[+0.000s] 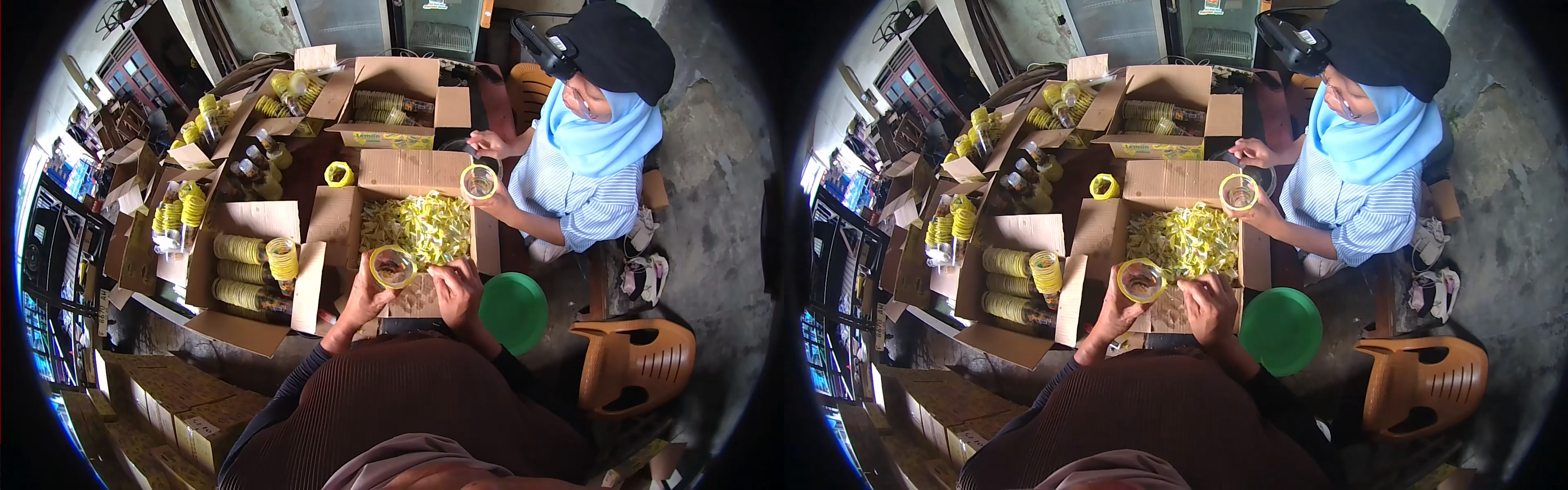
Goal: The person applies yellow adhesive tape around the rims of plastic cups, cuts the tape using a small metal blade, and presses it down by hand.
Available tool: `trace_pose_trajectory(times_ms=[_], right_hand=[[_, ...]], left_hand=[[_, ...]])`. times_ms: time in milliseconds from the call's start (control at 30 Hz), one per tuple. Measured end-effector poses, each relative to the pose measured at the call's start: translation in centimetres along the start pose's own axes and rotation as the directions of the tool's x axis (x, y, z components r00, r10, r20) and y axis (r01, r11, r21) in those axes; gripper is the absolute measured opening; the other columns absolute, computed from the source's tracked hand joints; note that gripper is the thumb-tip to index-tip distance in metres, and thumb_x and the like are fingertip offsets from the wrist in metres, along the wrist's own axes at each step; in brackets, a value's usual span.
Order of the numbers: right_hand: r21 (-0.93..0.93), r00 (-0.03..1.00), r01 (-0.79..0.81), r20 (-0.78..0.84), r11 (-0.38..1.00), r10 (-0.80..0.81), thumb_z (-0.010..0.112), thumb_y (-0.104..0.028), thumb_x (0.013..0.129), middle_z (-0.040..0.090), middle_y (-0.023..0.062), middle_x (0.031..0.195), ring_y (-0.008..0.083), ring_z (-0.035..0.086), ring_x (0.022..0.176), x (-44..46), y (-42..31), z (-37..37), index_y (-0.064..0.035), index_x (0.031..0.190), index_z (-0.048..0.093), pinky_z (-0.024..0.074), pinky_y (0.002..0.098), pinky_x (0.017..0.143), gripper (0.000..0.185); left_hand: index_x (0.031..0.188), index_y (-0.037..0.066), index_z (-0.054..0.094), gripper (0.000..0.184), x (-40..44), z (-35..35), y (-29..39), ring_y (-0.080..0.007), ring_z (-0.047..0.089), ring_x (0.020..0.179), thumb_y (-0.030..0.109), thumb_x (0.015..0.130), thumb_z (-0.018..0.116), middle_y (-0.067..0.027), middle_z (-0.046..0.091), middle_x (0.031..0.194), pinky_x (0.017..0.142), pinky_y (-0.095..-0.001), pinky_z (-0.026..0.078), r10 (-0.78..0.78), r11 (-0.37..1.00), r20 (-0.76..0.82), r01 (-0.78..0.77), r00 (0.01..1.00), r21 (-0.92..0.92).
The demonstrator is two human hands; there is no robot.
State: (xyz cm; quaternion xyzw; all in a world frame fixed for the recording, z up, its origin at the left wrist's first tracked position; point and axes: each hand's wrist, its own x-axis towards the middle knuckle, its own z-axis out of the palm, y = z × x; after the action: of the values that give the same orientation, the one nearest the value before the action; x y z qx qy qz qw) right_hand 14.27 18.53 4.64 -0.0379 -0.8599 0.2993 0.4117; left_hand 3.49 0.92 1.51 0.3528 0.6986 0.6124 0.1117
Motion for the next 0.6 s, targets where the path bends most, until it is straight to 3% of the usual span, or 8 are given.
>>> trace_pose_trajectory(times_ms=[67, 133, 367, 467, 600], right_hand=[[-0.061, 1.000, 0.024, 0.008, 0.998, -0.023, 0.072, 0.000, 0.072, 0.057, 0.0032, 0.079, 0.0226, 0.055, 0.074, -0.1, -0.3, -0.4, -0.0123, 0.094, 0.071, 0.0457, 0.0352, 0.063, 0.025], [-0.113, 0.992, 0.124, 0.010, 0.986, -0.123, 0.072, -0.002, 0.072, 0.056, 0.0009, 0.079, 0.0211, 0.055, 0.074, -0.1, -0.5, -0.6, -0.0144, 0.094, 0.072, 0.0452, 0.0353, 0.066, 0.025], [-0.174, 0.993, 0.119, 0.030, 0.978, -0.116, 0.068, -0.004, 0.075, 0.055, 0.0005, 0.080, 0.0216, 0.055, 0.076, -0.1, 0.0, 0.0, -0.0146, 0.095, 0.072, 0.0442, 0.0363, 0.069, 0.023], [-0.211, 0.992, 0.125, 0.015, 0.969, -0.124, 0.067, -0.003, 0.075, 0.055, 0.0012, 0.081, 0.0223, 0.055, 0.076, -0.3, 0.1, 0.5, -0.0140, 0.093, 0.071, 0.0440, 0.0366, 0.069, 0.021], [-0.189, 0.996, 0.092, 0.024, 0.978, -0.089, 0.068, 0.000, 0.074, 0.055, 0.0022, 0.081, 0.0236, 0.055, 0.077, -0.3, 0.6, 0.7, -0.0127, 0.091, 0.071, 0.0444, 0.0372, 0.068, 0.022]], left_hand=[[0.132, -0.004, 0.034, 0.083, 0.2, -0.5, 0.1, -0.0317, 0.058, 0.107, 0.047, 0.080, 0.074, -0.0207, 0.056, 0.116, 0.094, -0.0389, 0.045, 0.021, 1.000, -0.022, -0.021, 1.000, 0.003], [0.132, -0.004, 0.036, 0.079, 0.7, -1.0, 1.7, -0.0324, 0.059, 0.107, 0.039, 0.080, 0.075, -0.0215, 0.057, 0.117, 0.093, -0.0391, 0.045, -0.002, 0.992, 0.024, -0.001, 1.000, 0.127], [0.128, -0.004, 0.040, 0.066, 0.7, -0.8, 2.6, -0.0315, 0.063, 0.100, 0.024, 0.079, 0.075, -0.0204, 0.062, 0.110, 0.088, -0.0387, 0.048, 0.019, 0.986, 0.031, -0.023, 0.999, 0.167], [0.127, -0.004, 0.041, 0.065, 0.6, -1.1, 2.0, -0.0288, 0.062, 0.101, 0.025, 0.079, 0.075, -0.0188, 0.062, 0.109, 0.088, -0.0378, 0.048, -0.004, 0.999, 0.103, 0.000, 0.995, 0.033], [0.127, -0.003, 0.042, 0.064, 0.2, 0.0, 0.9, -0.0256, 0.061, 0.103, 0.026, 0.080, 0.075, -0.0170, 0.062, 0.110, 0.090, -0.0362, 0.047, 0.043, 0.999, 0.101, -0.043, 0.994, 0.002]])
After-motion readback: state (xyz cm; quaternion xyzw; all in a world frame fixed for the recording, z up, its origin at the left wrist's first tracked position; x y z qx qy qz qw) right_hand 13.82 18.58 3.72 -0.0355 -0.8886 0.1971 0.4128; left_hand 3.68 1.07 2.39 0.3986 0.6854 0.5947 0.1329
